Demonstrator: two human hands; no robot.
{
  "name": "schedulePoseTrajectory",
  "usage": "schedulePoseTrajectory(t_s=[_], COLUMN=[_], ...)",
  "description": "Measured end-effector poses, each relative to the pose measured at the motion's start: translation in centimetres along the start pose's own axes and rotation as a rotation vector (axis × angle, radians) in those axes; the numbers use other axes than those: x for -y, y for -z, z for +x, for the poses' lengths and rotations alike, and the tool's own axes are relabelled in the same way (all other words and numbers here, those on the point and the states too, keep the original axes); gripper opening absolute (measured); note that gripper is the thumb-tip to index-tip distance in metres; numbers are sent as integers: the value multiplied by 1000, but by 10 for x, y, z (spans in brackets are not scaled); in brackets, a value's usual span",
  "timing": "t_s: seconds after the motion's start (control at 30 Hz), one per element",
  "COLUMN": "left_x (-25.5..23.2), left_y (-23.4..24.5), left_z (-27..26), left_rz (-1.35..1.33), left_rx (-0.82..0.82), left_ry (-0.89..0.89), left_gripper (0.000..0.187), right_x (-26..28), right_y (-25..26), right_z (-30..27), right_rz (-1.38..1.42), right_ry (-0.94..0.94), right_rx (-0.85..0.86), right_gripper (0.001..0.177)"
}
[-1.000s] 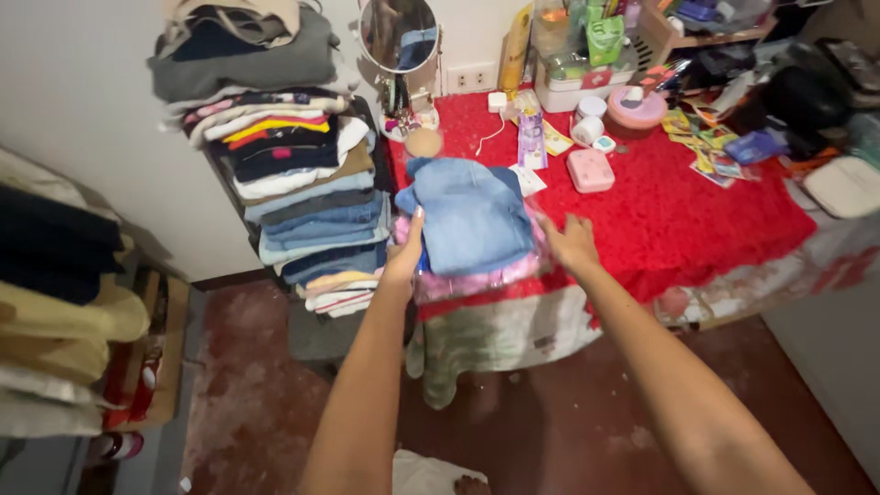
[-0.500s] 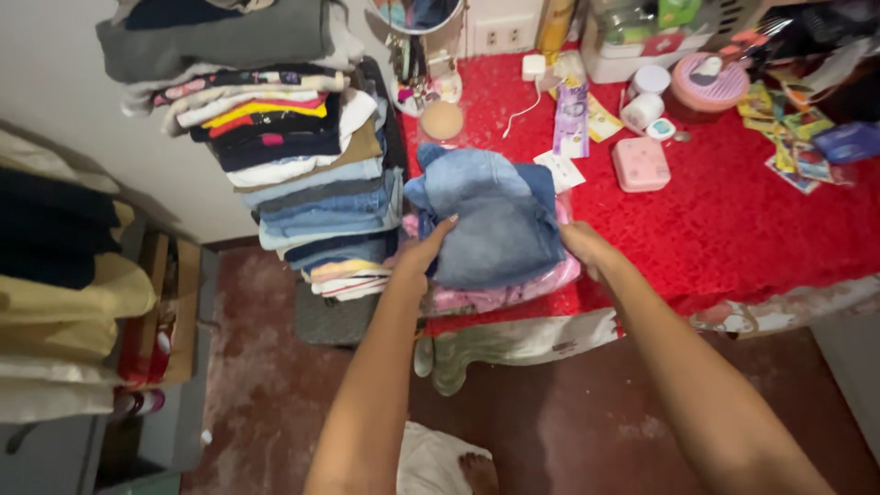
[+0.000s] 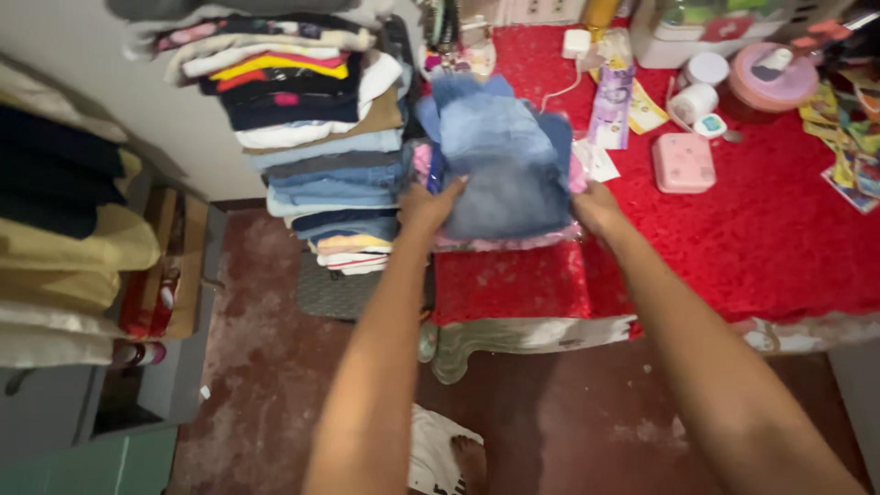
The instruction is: The person folds various clothing items including shirts, pants, and shorts on a table and bed. They then place the folded clothes into a drawer and on top of a stack.
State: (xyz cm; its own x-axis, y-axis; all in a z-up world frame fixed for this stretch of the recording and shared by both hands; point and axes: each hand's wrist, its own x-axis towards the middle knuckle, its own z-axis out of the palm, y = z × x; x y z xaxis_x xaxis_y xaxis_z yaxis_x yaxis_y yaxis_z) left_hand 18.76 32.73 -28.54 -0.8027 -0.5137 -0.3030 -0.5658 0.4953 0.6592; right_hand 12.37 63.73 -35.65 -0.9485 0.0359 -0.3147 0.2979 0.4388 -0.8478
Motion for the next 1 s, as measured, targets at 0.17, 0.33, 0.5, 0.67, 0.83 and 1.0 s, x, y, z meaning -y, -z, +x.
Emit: schedulePoseTrajectory(t_s=[0.17, 0.33, 0.5, 0.67, 0.83, 1.0], left_x=[-1, -2, 13, 50, 103, 168], left_y=[21, 107, 214, 299, 365, 421], left_z=[-31, -77, -133, -206, -272, -338], left_rz=[-69, 180, 405, 466, 543, 606], left_rx=[5, -296, -792, -795, -886, -980], left_ry=[120, -281, -737, -883, -892, -781], left_gripper=[119, 115, 103, 111, 118, 124], right_x=[55, 168, 256, 296, 306, 326], right_y=[10, -11, -51, -78, -108, -153], right_z=[-24, -109, -224, -316, -386, -460], right_rz=[-600, -528, -588, -668, -723, -694], right_ry=[360, 821, 1038, 1316, 1249, 1343], right_rx=[-261, -456, -391, -466, -425, -407], right_gripper=[95, 85, 100, 113, 121, 126])
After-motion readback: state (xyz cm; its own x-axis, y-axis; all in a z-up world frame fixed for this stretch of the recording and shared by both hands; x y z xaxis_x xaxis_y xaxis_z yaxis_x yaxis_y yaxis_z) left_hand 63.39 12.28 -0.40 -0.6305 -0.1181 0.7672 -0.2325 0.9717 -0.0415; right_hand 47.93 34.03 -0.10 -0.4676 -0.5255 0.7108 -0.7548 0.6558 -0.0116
